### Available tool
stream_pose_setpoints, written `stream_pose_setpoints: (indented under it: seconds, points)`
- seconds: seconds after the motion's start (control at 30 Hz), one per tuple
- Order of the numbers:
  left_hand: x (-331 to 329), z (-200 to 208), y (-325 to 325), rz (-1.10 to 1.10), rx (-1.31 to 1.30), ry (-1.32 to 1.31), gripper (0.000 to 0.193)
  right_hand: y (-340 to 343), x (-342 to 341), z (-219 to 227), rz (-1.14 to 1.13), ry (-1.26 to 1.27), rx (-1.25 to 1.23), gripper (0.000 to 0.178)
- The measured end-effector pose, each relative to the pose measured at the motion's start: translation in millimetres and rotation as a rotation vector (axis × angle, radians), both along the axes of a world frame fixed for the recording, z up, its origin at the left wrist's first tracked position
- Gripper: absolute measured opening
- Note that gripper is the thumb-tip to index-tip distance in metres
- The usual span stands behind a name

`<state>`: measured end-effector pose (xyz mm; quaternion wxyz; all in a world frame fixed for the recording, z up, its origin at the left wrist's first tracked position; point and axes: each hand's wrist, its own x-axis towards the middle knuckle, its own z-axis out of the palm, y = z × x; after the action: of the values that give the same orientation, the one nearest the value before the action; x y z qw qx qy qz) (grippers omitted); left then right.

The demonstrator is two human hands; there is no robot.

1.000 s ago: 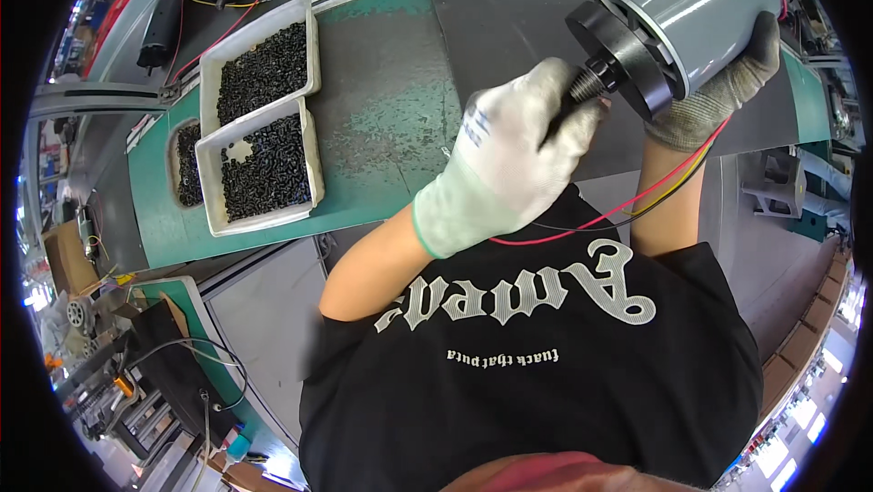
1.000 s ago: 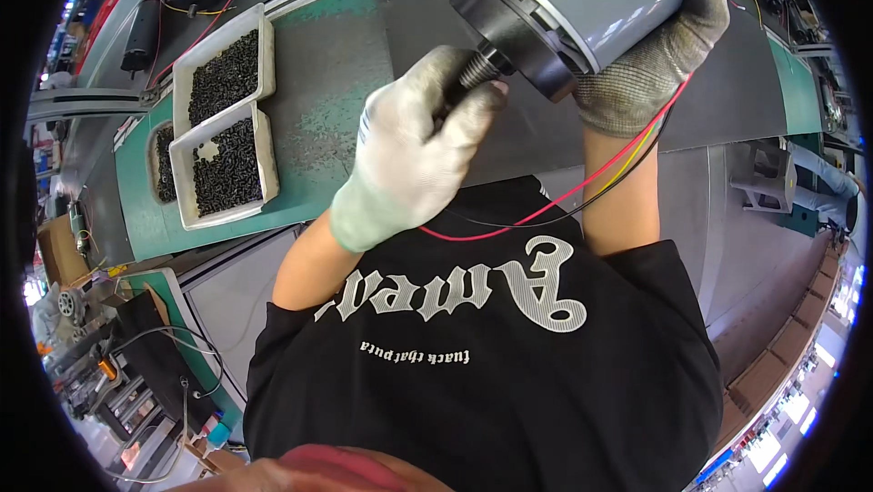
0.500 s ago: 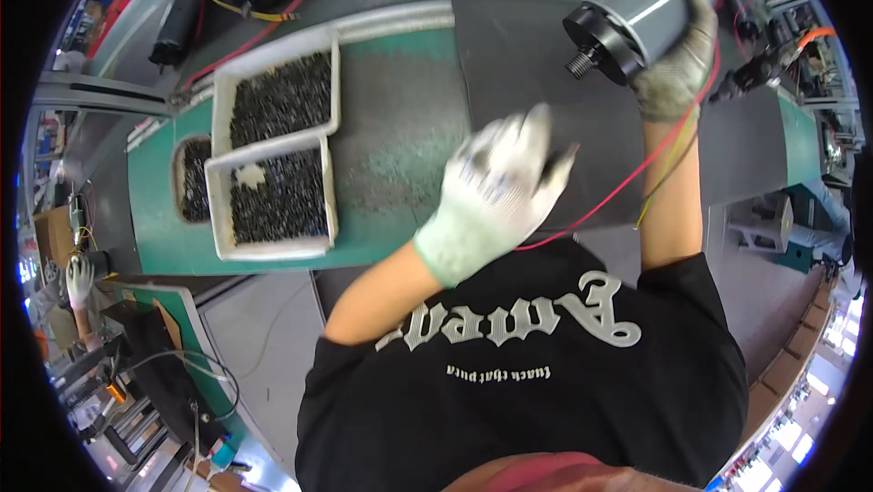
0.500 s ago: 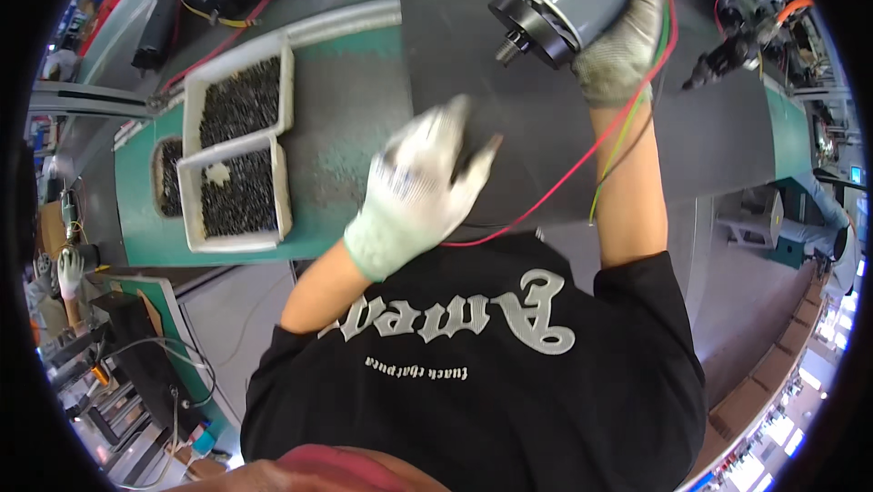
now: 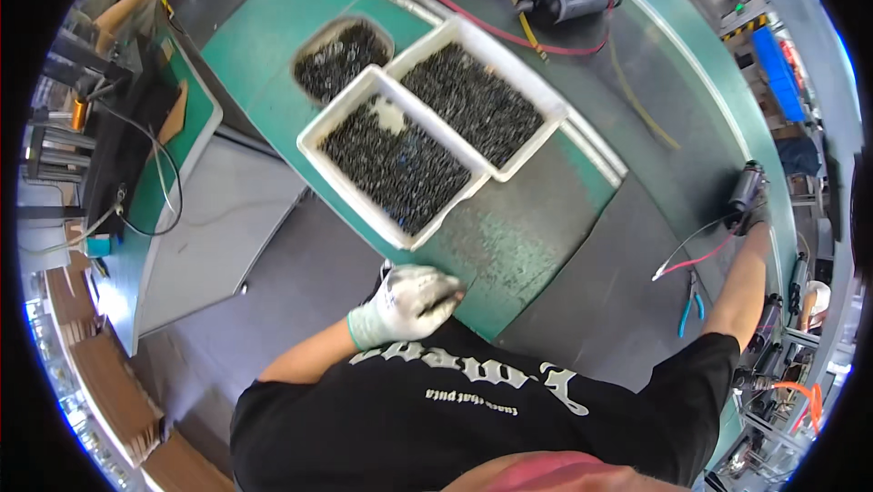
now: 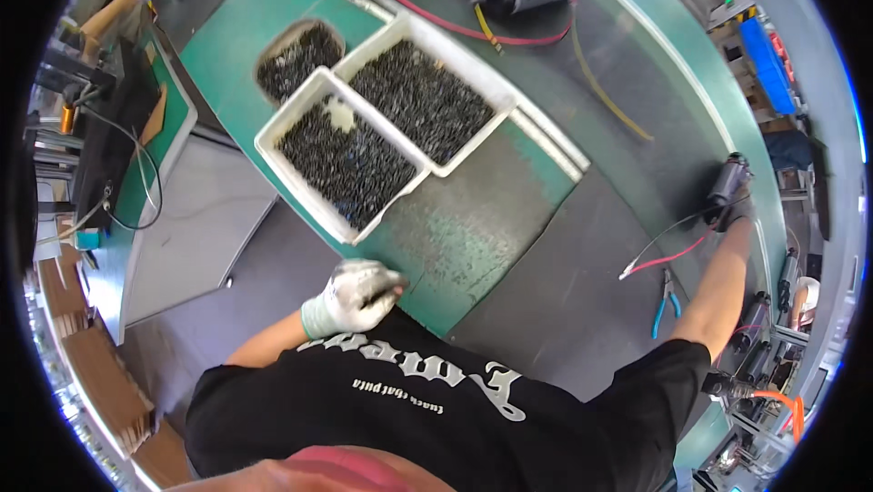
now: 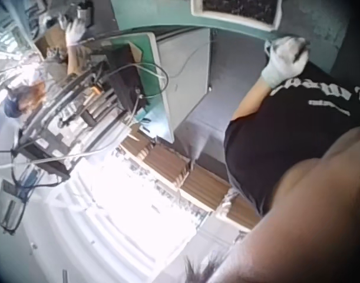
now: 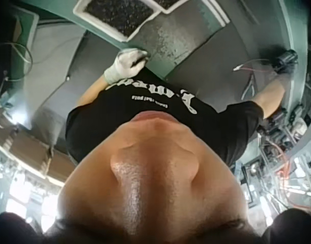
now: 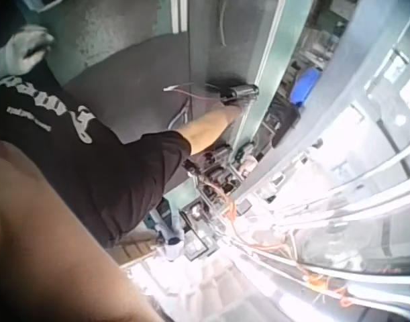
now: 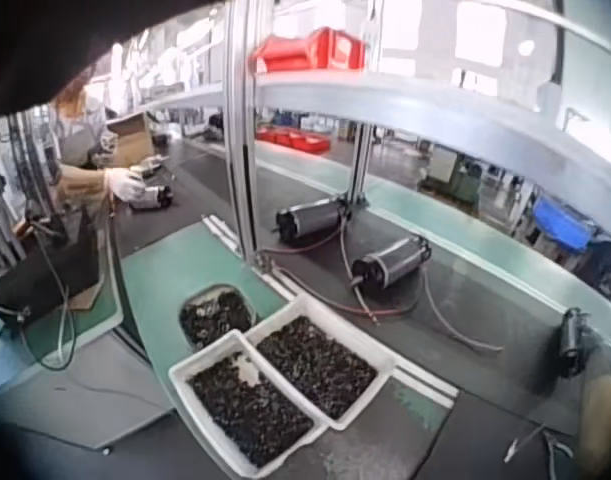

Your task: Assemble fan blades and other components onto electric motors using an electric screwdriver and pliers.

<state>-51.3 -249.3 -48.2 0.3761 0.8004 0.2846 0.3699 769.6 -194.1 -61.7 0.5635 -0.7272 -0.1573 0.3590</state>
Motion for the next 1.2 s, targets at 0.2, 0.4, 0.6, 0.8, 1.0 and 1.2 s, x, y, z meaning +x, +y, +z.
stream_pose_setpoints:
  seconds: [0.2,0.4,0.6,0.8,1.0,1.2]
  points:
    - [22,-6,1,0.142,0.235,0.141,0.018,100,-256,94,0.36,-1.549,0.078,0.038]
    - [28,-9,3,0.115,0.298,0.146,0.02,223,-540,65,0.954,-0.54,0.206,0.046]
    - [27,-12,-6,0.232,0.325,0.161,0.02,300,-587,20,0.677,-0.397,0.095,0.049]
    - [25,-10,-7,0.251,0.36,0.081,0.018,266,-517,30,0.494,-0.295,0.297,0.042]
    - [15,-17,-8,0.222,0.335,0.039,0.018,139,-426,129,0.85,-0.951,-0.029,0.048]
    - [18,-9,0,0.153,0.291,0.108,0.014,-32,-462,158,0.882,-1.041,-0.293,0.035]
